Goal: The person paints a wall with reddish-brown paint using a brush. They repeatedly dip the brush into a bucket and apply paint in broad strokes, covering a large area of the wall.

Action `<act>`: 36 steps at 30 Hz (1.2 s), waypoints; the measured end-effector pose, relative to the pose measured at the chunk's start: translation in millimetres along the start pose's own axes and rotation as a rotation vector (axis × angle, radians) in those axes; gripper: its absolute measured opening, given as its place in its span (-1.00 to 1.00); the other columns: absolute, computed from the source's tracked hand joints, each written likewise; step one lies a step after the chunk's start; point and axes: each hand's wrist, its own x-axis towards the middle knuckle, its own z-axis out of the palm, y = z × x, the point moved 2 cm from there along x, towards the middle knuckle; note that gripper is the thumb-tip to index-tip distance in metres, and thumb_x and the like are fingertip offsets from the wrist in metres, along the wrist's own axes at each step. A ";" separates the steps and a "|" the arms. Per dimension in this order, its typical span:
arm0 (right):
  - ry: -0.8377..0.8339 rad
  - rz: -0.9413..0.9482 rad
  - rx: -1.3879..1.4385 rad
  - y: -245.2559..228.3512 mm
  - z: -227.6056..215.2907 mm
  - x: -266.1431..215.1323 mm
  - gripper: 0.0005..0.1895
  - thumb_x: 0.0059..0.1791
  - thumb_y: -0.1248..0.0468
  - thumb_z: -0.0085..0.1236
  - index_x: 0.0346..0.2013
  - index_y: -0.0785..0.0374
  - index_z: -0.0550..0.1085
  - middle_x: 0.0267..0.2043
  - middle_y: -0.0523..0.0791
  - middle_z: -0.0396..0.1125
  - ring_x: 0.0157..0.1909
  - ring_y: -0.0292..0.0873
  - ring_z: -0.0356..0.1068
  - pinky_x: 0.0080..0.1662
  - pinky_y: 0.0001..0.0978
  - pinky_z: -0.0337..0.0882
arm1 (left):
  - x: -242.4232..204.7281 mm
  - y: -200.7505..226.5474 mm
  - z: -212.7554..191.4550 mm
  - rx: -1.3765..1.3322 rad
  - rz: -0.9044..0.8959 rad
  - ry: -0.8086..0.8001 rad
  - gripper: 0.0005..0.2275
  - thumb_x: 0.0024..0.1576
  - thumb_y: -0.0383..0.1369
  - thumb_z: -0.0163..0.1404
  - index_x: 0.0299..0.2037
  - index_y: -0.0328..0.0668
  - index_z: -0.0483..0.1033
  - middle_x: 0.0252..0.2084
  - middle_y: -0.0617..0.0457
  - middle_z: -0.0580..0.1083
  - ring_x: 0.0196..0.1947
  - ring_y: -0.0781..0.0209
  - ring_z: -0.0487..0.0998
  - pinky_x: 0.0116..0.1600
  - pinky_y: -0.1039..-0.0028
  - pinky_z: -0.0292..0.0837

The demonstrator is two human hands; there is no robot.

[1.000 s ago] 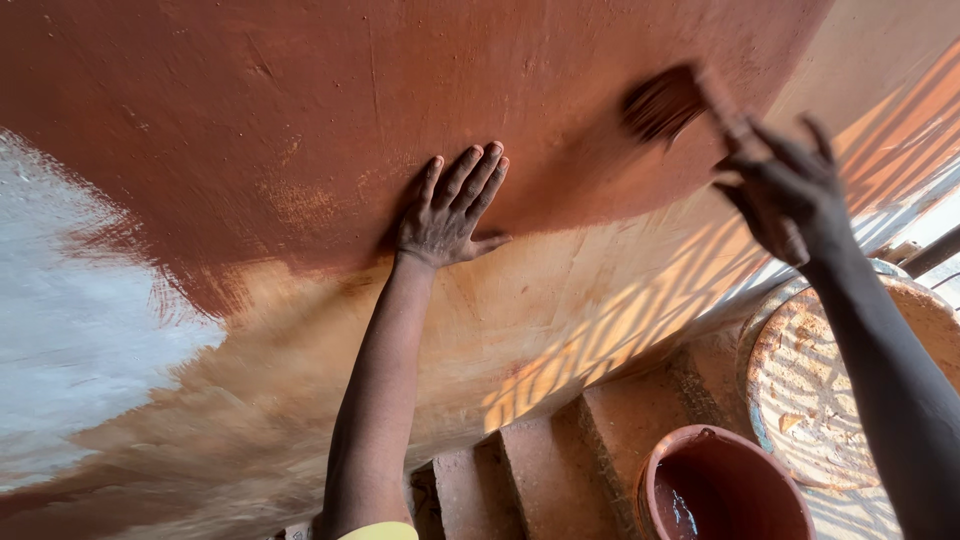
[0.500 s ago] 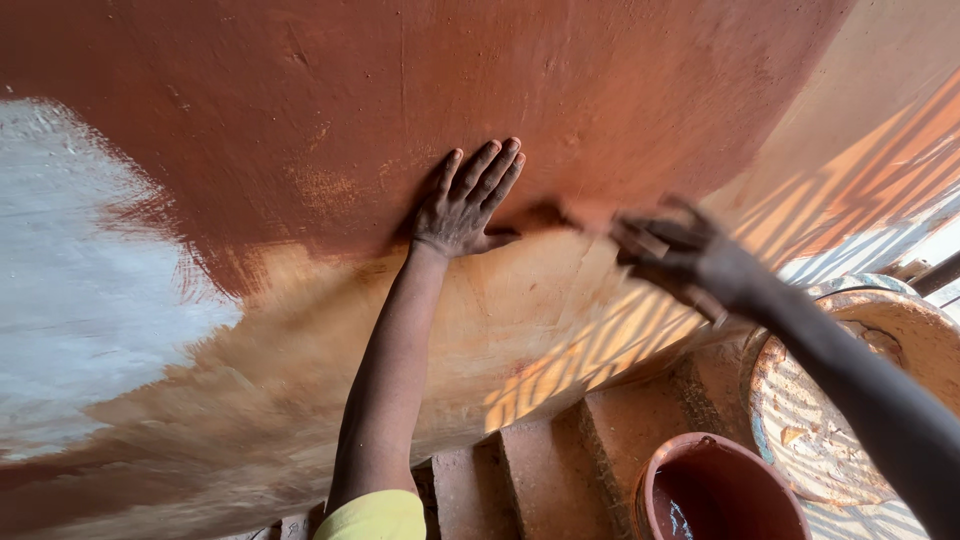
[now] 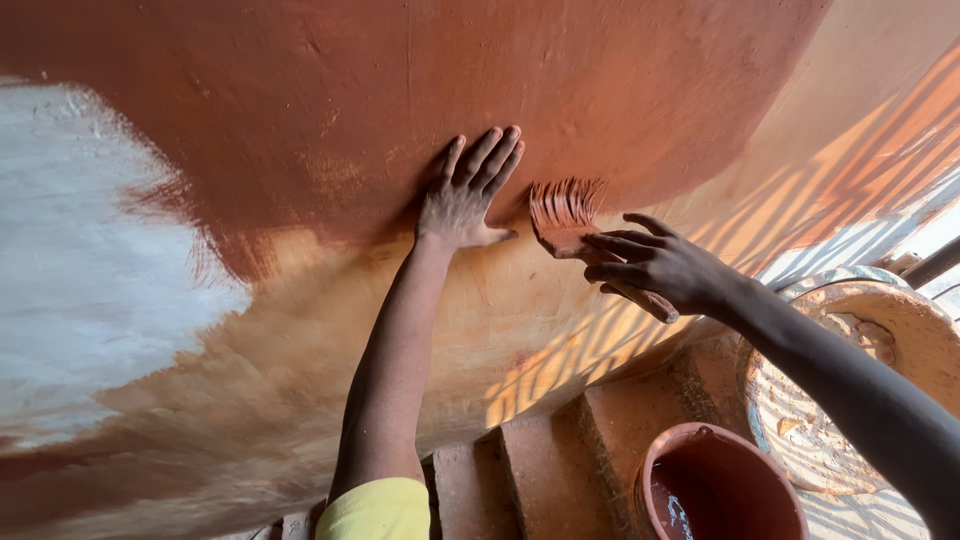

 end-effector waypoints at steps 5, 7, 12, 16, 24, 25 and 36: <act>0.221 0.028 -0.061 36.1 -100.4 18.5 -0.69 0.03 0.05 0.18 0.09 -0.22 0.52 0.20 -0.36 0.43 0.38 -0.21 0.35 0.58 0.20 -0.04 | 6.0 -3.0 -10.9 0.092 -0.009 -0.007 0.20 -0.04 0.47 -0.04 0.62 -0.12 -0.38 0.65 0.02 -0.38 0.63 0.09 -0.42 0.58 -0.05 -0.55; 0.352 0.066 -0.053 63.7 -144.2 13.1 -0.71 0.11 0.16 0.20 0.13 0.04 0.50 0.30 -0.12 0.40 0.36 -0.02 0.35 0.46 0.22 0.09 | 9.0 -11.6 -15.0 -0.028 0.044 -0.021 0.21 -0.05 0.43 0.05 0.62 -0.11 -0.38 0.66 -0.02 -0.40 0.64 0.07 -0.45 0.61 -0.07 -0.53; 0.564 0.098 -0.198 57.9 -134.6 14.2 -0.76 0.18 0.13 0.23 0.12 0.10 0.51 0.39 0.05 0.36 0.40 0.07 0.36 0.45 0.06 0.18 | -12.5 -48.5 -39.1 0.166 -0.054 -0.125 0.29 -0.17 0.43 0.11 0.63 -0.06 -0.38 0.65 -0.01 -0.42 0.62 0.07 -0.48 0.55 -0.20 -0.46; 0.303 0.068 -0.152 13.4 -53.9 20.7 -0.73 0.03 0.09 0.21 0.04 -0.18 0.54 0.39 -0.20 0.29 0.42 -0.05 0.30 0.52 0.04 0.07 | -29.4 -57.2 -60.2 0.468 -0.097 -0.081 0.35 -0.28 0.35 0.22 0.63 0.01 -0.42 0.63 0.00 -0.47 0.59 0.03 -0.49 0.51 -0.24 -0.46; -0.073 -0.067 -0.065 -29.9 -47.0 57.6 -0.53 -0.02 0.03 0.07 0.21 -0.19 0.42 0.43 -0.22 0.14 0.43 -0.13 0.09 0.45 0.13 -0.11 | -26.8 -55.7 -64.2 0.381 -0.088 -0.131 0.35 -0.28 0.29 0.27 0.63 -0.01 -0.42 0.63 0.00 -0.46 0.59 0.00 -0.48 0.52 -0.22 -0.41; -0.038 -0.055 -0.085 -20.6 -64.7 62.9 -0.57 -0.01 0.02 0.07 0.17 -0.17 0.41 0.43 -0.22 0.15 0.44 -0.14 0.10 0.46 0.14 -0.12 | -29.6 -55.5 -61.5 0.388 -0.081 -0.121 0.35 -0.28 0.29 0.27 0.63 -0.01 -0.41 0.63 -0.01 -0.45 0.59 -0.01 -0.48 0.52 -0.23 -0.41; 0.595 0.034 -0.234 18.7 -110.7 62.5 -0.77 0.12 0.18 0.36 0.06 0.04 0.57 0.39 -0.05 0.38 0.36 0.01 0.39 0.48 0.09 0.22 | -74.2 -90.1 -35.2 0.176 -0.121 0.032 0.26 -0.12 0.41 0.14 0.66 -0.01 -0.34 0.68 0.02 -0.38 0.65 0.01 -0.41 0.60 -0.17 -0.44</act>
